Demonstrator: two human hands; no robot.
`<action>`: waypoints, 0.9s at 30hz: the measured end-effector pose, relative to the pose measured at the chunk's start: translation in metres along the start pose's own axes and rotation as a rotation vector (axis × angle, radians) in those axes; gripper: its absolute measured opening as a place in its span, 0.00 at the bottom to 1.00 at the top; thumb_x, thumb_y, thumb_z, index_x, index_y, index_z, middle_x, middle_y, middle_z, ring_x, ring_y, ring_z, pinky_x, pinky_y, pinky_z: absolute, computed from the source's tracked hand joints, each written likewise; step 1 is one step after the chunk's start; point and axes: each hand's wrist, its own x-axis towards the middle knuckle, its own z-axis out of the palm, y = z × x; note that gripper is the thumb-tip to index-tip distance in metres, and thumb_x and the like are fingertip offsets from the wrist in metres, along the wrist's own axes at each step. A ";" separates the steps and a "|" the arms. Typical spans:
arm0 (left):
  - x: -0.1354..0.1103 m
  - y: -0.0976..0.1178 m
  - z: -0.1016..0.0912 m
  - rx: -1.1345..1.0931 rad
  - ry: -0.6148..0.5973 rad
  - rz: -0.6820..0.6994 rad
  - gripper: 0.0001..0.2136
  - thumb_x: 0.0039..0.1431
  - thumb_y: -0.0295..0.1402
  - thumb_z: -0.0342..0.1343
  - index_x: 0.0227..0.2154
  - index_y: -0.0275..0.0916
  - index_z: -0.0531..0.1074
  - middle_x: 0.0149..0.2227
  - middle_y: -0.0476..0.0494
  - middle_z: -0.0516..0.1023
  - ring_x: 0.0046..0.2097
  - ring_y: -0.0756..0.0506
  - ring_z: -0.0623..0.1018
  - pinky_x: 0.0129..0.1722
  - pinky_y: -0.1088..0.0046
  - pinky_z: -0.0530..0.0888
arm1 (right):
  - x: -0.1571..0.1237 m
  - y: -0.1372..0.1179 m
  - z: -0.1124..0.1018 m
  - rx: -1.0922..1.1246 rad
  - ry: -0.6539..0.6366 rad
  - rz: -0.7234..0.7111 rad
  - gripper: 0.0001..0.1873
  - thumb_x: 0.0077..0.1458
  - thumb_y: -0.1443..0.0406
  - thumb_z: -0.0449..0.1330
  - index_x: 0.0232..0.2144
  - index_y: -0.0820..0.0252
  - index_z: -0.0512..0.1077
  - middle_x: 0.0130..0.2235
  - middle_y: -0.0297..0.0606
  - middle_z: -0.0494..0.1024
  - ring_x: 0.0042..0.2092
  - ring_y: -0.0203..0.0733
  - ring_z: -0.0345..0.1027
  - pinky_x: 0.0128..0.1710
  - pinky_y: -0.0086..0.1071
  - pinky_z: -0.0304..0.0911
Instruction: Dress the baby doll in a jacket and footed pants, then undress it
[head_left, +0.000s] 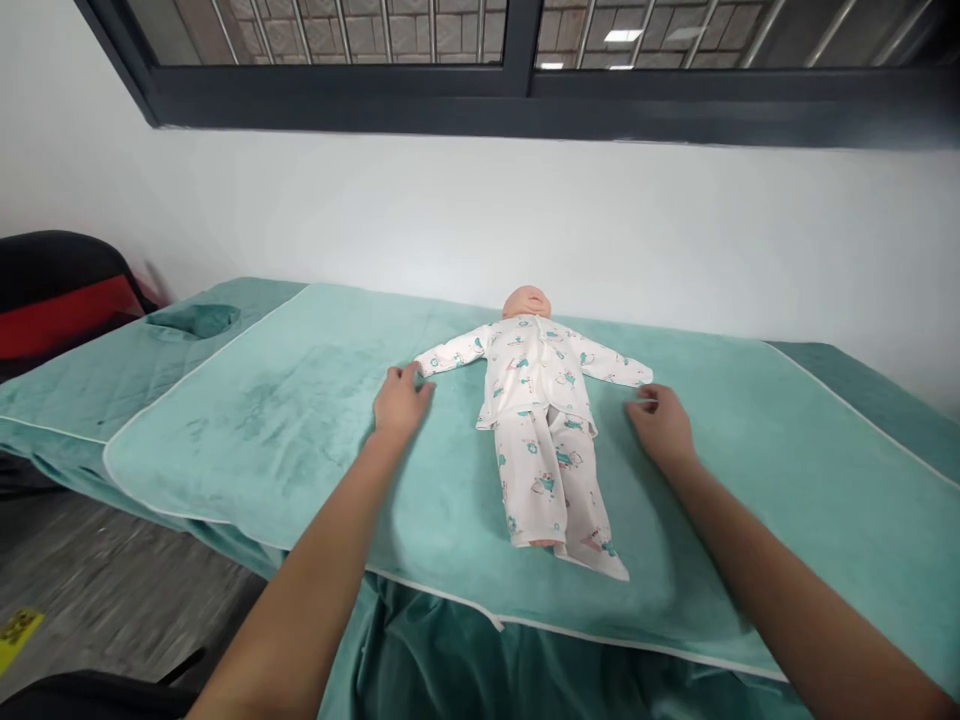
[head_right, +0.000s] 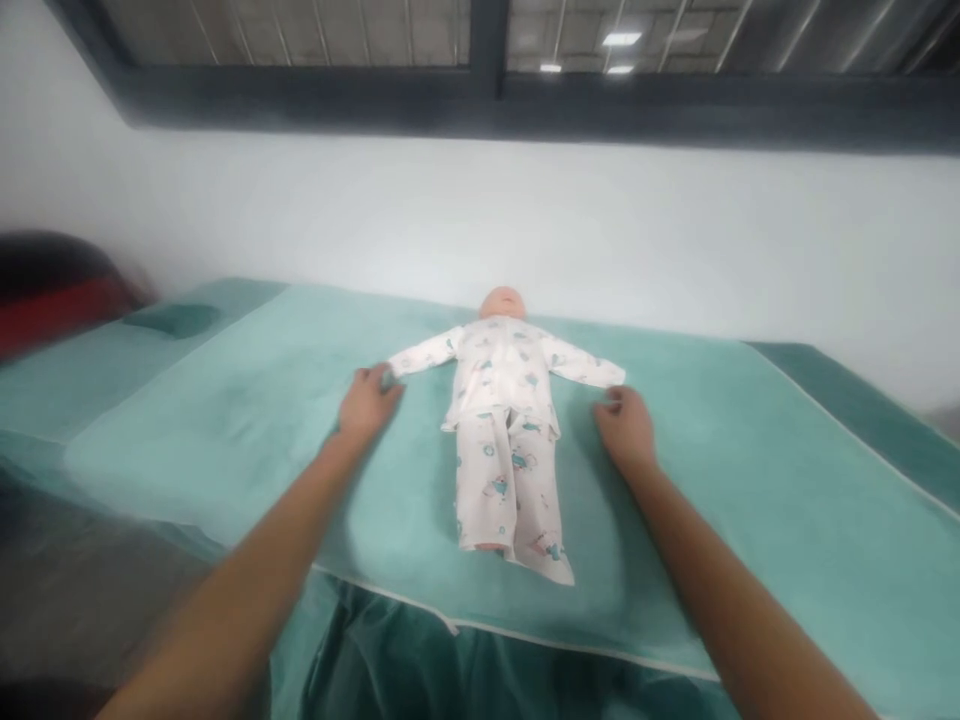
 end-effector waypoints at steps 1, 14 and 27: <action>0.009 -0.003 -0.001 0.044 -0.036 -0.021 0.25 0.63 0.44 0.51 0.61 0.45 0.65 0.54 0.34 0.69 0.48 0.36 0.76 0.45 0.61 0.73 | 0.015 0.006 0.001 -0.049 0.029 0.053 0.28 0.49 0.59 0.59 0.51 0.65 0.69 0.47 0.51 0.77 0.44 0.50 0.71 0.46 0.41 0.64; 0.029 -0.012 0.012 0.137 0.089 -0.055 0.20 0.67 0.31 0.40 0.56 0.46 0.70 0.48 0.40 0.73 0.43 0.42 0.76 0.34 0.68 0.65 | 0.077 0.030 0.022 -0.110 0.092 0.093 0.21 0.52 0.61 0.59 0.48 0.59 0.75 0.44 0.48 0.77 0.44 0.53 0.68 0.46 0.44 0.61; 0.029 -0.009 0.012 0.148 0.145 -0.052 0.27 0.59 0.25 0.46 0.61 0.44 0.66 0.57 0.36 0.69 0.54 0.37 0.71 0.45 0.63 0.70 | 0.064 0.020 0.014 -0.010 0.323 0.059 0.20 0.52 0.68 0.54 0.47 0.63 0.74 0.51 0.55 0.67 0.47 0.54 0.66 0.50 0.46 0.60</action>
